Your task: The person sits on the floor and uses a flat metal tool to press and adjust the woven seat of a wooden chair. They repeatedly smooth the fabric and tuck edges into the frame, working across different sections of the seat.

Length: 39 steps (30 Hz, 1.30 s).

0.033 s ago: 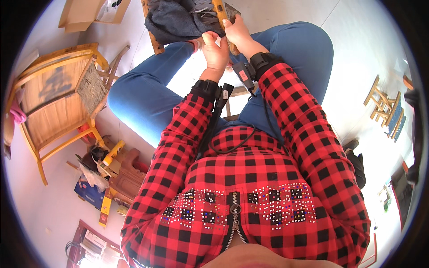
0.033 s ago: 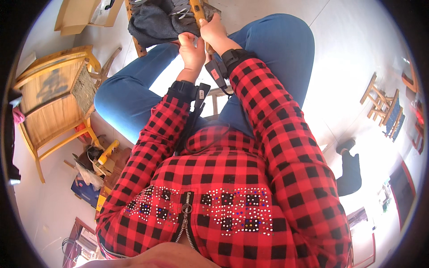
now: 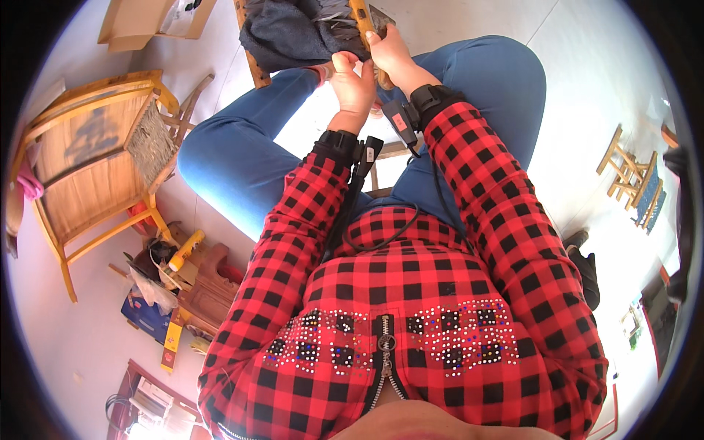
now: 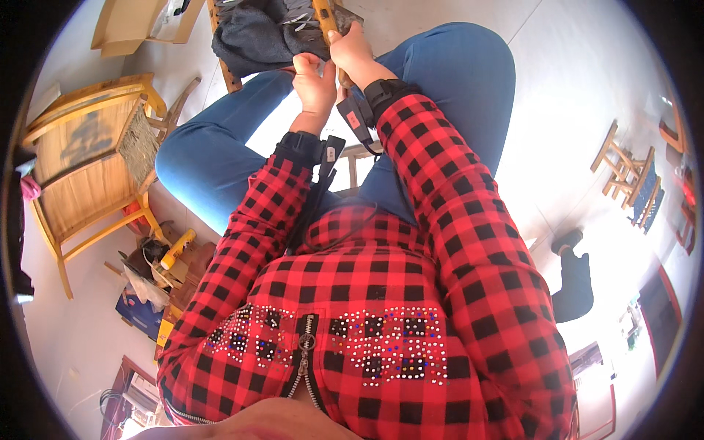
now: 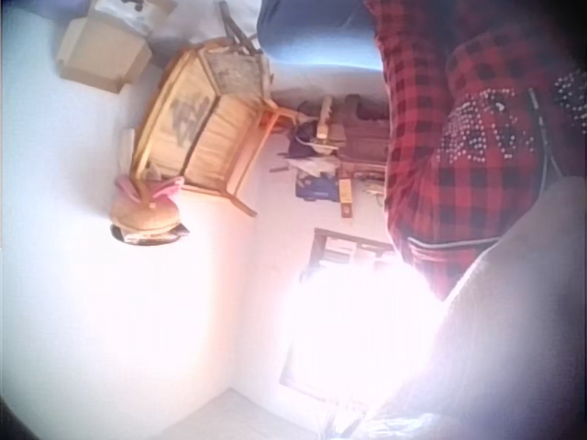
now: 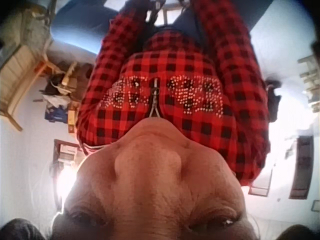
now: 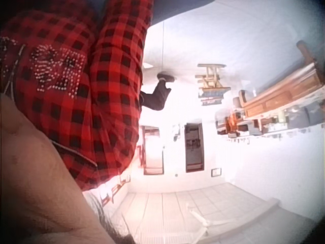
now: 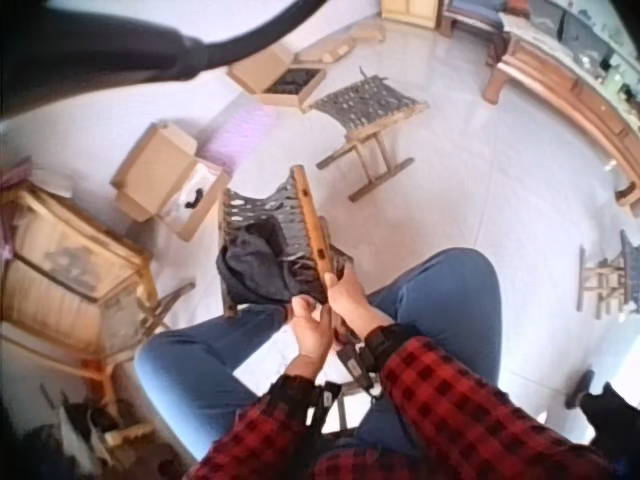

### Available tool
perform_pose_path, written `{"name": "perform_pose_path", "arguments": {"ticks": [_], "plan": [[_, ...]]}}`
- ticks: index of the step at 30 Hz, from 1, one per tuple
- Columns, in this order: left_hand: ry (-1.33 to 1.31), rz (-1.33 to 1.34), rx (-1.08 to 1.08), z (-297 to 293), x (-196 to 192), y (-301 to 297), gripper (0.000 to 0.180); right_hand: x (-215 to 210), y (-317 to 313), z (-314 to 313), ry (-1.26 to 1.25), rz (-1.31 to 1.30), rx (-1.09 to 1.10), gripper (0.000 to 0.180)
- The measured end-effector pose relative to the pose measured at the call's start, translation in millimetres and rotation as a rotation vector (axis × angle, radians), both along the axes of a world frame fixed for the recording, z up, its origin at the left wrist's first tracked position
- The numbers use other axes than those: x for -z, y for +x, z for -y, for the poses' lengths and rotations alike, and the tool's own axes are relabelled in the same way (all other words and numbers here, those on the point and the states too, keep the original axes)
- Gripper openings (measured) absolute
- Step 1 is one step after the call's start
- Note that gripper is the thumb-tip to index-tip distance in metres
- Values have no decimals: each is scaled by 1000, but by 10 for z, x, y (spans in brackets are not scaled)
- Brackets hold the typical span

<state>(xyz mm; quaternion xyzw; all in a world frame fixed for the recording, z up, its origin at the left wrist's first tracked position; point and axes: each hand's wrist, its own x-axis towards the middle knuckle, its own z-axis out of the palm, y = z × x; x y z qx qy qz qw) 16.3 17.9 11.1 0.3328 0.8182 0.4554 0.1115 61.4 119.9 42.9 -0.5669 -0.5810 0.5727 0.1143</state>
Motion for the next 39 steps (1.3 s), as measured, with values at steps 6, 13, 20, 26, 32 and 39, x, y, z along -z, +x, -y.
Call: {"name": "perform_pose_path", "arguments": {"ticks": [6,13,20,26,32,39], "plan": [[195,369,-246,-101,-481,-523,23,121,58,-49,33,4,-32,52],[191,-98,-7,-55,-1132,-2368,45,212,122,12,87,49,-128,64],[-523,-371,54,212,-823,-2034,53,-89,282,-105,334,112,-424,63],[-719,-235,61,290,-469,-1160,52,-296,409,-114,394,143,-555,61],[-774,-170,-162,340,-337,-1616,52,-307,498,-113,396,105,-469,63],[-1139,-166,75,333,-270,-1673,44,-242,680,-64,234,-126,-272,59]]}}
